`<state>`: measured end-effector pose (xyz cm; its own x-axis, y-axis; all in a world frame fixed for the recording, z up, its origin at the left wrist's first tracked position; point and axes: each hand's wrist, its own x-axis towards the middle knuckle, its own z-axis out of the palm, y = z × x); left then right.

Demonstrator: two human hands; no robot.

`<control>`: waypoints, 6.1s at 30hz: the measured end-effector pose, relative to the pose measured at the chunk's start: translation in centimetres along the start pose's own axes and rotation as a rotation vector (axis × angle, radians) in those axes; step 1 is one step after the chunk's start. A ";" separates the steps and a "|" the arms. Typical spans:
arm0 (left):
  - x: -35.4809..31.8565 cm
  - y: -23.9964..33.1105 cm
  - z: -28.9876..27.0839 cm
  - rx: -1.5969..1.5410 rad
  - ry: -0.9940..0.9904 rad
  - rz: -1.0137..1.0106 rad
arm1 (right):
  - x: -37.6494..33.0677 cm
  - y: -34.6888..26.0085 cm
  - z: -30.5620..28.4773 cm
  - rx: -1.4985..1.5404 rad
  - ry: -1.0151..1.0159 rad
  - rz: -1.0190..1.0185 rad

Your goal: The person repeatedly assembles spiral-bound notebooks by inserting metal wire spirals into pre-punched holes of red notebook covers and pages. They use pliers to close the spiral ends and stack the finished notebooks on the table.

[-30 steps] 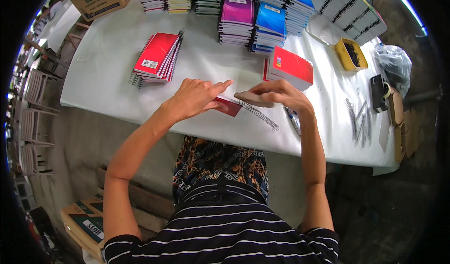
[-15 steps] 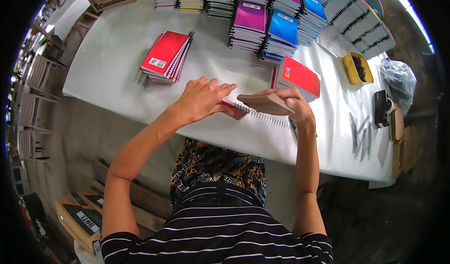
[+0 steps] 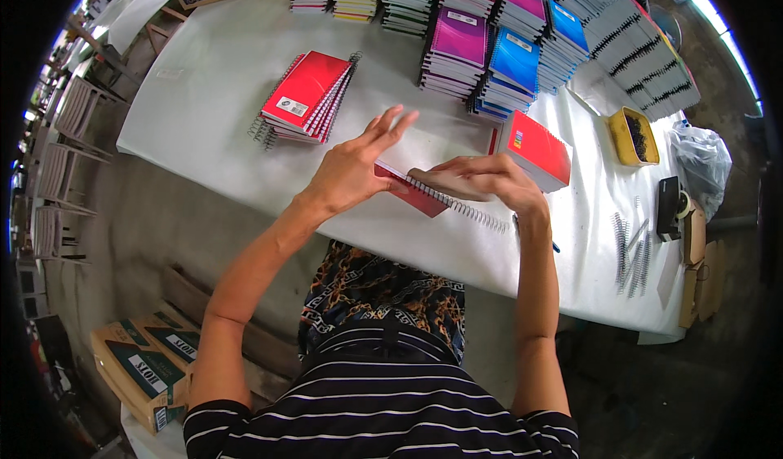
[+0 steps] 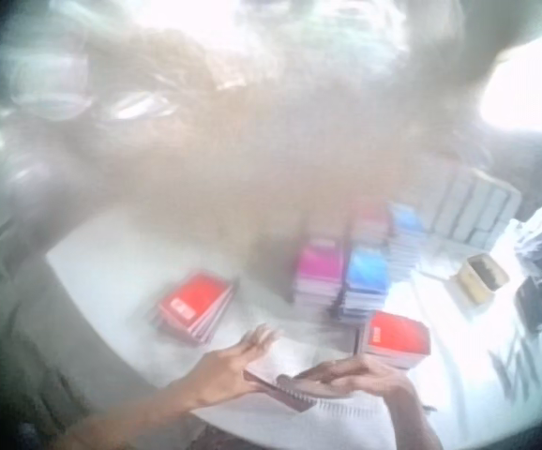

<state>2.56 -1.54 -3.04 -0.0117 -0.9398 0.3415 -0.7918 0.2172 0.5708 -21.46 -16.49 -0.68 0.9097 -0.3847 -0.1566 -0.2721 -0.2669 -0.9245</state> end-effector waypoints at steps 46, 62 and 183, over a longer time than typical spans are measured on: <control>-1.9 1.6 3.2 0.176 0.122 0.185 | -8.7 2.2 6.5 -0.898 0.711 0.071; -3.6 4.4 7.3 0.221 0.079 -0.070 | -8.0 -0.8 13.3 -0.796 0.727 -0.110; 0.8 7.5 4.4 0.350 -0.242 0.147 | -28.3 17.4 -16.3 -1.196 1.167 0.469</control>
<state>-6.13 -1.79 -1.81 -0.2486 -0.9494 0.1918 -0.9297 0.2895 0.2278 -57.03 -24.65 -6.68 0.1521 -0.8543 0.4971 -0.9786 -0.2008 -0.0457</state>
